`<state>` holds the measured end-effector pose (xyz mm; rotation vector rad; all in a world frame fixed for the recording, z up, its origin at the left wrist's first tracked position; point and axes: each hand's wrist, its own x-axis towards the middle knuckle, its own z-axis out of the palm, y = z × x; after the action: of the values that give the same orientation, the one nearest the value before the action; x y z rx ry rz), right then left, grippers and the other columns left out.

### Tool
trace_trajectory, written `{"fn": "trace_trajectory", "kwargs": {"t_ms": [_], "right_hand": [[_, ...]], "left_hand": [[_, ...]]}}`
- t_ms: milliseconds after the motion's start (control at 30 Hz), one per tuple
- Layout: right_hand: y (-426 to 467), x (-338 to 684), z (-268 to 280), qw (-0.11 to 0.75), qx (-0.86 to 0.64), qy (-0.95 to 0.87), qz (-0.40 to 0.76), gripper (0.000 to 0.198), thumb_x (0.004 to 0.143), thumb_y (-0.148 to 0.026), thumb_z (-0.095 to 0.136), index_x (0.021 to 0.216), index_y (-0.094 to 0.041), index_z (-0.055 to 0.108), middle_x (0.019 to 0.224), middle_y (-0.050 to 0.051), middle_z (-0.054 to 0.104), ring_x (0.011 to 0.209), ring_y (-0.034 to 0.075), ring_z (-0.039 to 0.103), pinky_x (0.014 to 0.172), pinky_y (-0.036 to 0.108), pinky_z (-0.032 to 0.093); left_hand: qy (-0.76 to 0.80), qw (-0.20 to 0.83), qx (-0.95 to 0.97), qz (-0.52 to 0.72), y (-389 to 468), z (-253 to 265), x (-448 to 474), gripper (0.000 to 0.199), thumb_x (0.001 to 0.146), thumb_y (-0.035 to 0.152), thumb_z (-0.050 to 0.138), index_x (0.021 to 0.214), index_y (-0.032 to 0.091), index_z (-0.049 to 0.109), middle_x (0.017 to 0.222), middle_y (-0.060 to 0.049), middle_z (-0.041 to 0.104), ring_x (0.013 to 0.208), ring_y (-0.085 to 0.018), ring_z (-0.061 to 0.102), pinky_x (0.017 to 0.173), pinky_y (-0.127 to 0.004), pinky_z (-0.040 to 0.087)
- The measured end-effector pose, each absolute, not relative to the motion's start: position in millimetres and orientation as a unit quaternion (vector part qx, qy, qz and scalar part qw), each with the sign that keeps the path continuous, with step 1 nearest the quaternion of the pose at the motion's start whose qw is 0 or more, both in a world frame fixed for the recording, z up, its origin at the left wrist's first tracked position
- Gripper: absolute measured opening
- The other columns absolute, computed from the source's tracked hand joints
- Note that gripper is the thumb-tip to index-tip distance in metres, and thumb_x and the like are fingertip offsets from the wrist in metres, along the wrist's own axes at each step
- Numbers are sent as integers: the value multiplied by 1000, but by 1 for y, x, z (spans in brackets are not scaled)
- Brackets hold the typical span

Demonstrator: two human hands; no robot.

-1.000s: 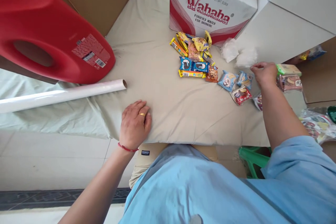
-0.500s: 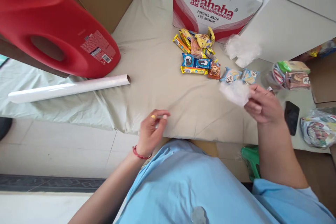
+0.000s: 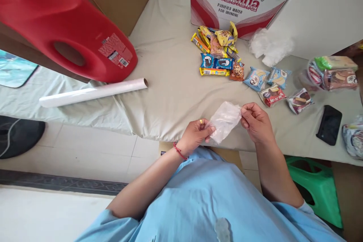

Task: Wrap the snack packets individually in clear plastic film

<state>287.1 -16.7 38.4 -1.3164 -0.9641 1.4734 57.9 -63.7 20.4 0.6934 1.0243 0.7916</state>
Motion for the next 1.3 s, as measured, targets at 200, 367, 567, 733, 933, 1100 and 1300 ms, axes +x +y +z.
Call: {"fn": "trace_trajectory", "kwargs": {"t_ms": [200,367,567,733,933,1100,1300], "right_hand": [[-16,288,25,453,-580,-445,510,33,86,-47,83,94,-23,63,82,-3,61,52,5,47,46,19,35],[-30,266,37,422,-565,-411,578,44,90,-64,73,89,-23,60,76,-2,60,49,6,41,40,19,30],[-41,235,44,357,-513,-447,640,46,81,-63,83,85,-22,63,71,-3,54,56,9,42,46,21,39],[-35,240,37,394,-498,-477,608,31,89,-50,80,85,-22,70,79,-1,62,71,12,53,67,24,48],[-40,243,42,366,-454,-473,660,29,88,-51,82,94,-23,76,91,2,73,86,17,64,83,30,53],[-32,262,38,397,-518,-395,646,38,77,-54,89,84,-23,69,77,0,68,66,13,55,62,25,49],[-29,273,32,431,-617,-481,451,32,85,-49,82,97,-22,69,87,1,66,74,14,56,66,26,48]], "left_hand": [[556,625,359,414,-71,18,49,41,79,57,80,83,20,65,66,5,55,56,-10,46,57,-25,37],[608,325,593,416,-78,17,45,15,94,34,63,83,23,66,74,-1,63,69,-16,54,72,-32,41],[540,232,732,344,-80,11,50,16,99,30,57,89,24,67,70,-2,57,67,-20,52,72,-37,35],[519,458,595,408,-83,20,50,54,92,68,63,118,20,63,104,-10,68,87,-23,63,81,-37,48],[580,553,394,450,-70,25,51,32,89,52,73,86,21,66,82,0,64,77,-16,56,74,-29,45],[538,610,229,535,-61,25,42,37,80,50,82,79,21,59,75,3,57,72,-12,51,71,-25,43],[497,647,204,540,-63,30,41,43,76,55,88,77,20,62,76,2,62,76,-13,57,75,-26,46]]}}
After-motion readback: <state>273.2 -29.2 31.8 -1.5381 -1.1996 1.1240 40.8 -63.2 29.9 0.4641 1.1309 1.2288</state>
